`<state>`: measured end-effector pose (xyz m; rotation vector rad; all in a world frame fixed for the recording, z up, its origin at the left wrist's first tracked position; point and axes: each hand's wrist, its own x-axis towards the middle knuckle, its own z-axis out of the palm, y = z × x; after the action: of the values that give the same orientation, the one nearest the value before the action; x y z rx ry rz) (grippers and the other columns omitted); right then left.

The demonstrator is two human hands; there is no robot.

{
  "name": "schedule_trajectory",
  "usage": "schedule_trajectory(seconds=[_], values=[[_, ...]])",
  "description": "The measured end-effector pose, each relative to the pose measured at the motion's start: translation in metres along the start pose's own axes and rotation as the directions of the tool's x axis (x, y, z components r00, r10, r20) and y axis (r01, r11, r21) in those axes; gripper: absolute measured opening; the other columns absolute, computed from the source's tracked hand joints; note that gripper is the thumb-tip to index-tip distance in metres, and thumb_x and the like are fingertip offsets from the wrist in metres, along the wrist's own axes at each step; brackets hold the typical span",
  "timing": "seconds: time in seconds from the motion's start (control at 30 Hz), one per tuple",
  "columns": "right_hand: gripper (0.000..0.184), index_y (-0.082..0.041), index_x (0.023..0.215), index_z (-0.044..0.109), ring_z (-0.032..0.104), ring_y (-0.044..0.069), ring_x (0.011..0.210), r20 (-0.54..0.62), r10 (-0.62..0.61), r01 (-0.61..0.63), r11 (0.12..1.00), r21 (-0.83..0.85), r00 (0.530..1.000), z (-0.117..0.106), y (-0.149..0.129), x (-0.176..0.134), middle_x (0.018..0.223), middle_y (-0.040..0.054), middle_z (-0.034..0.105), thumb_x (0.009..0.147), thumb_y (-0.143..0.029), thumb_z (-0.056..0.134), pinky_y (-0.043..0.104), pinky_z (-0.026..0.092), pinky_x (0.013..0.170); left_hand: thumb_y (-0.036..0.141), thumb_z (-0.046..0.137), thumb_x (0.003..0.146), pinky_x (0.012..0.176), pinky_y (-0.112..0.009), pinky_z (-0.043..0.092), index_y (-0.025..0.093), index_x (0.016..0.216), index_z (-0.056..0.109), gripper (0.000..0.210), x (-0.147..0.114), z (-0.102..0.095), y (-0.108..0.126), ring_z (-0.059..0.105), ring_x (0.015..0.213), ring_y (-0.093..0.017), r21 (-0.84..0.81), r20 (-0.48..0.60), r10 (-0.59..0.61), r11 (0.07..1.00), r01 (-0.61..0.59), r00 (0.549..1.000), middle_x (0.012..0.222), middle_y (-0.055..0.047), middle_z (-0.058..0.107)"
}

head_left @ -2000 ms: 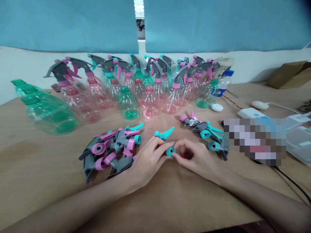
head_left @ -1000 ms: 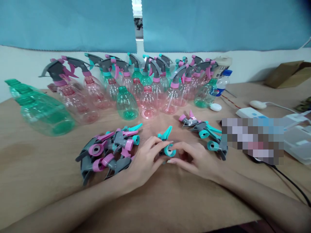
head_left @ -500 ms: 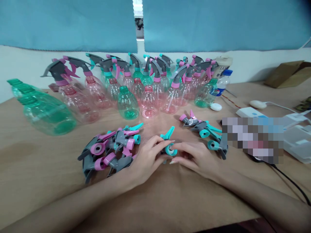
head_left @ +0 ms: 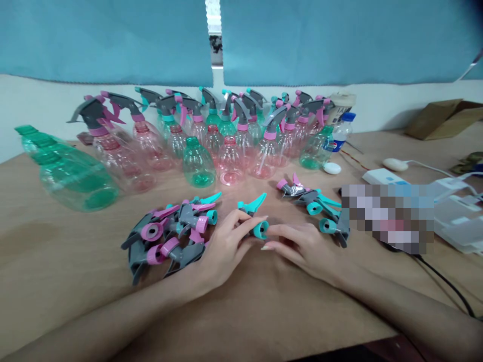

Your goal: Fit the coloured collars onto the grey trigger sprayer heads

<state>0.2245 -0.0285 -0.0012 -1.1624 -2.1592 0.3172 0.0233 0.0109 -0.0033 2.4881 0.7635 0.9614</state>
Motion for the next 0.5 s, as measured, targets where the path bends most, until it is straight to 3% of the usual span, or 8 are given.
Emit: schedule_trajectory(seconds=[0.23,0.5], values=[[0.029,-0.021,0.097,0.064,0.059,0.012,0.059,0.018,0.053,-0.055,0.992,0.115,0.998,0.0032,0.0002,-0.0032,0.075,0.0006,0.069,0.09,-0.045,0.05,0.022,0.044,0.056,0.011,0.052,0.089,0.073,-0.032,0.053,0.021,0.123,0.05,0.035,0.0003,0.0009,-0.0019,0.056,0.084,-0.016,-0.014,0.032,0.001,1.0,-0.001,0.999,0.099,-0.005,0.051],[0.023,-0.021,0.103,0.061,0.061,0.012,0.061,-0.014,0.083,-0.08,0.984,0.16,0.996,-0.0028,-0.0001,-0.001,0.076,-0.0003,0.068,0.093,-0.035,0.046,0.023,0.046,0.06,0.022,0.053,0.091,0.069,-0.032,0.054,0.02,0.124,0.05,0.033,-0.001,0.0001,0.0047,0.057,0.085,-0.018,-0.018,0.042,-0.026,0.999,0.027,0.999,0.101,-0.007,0.053]])
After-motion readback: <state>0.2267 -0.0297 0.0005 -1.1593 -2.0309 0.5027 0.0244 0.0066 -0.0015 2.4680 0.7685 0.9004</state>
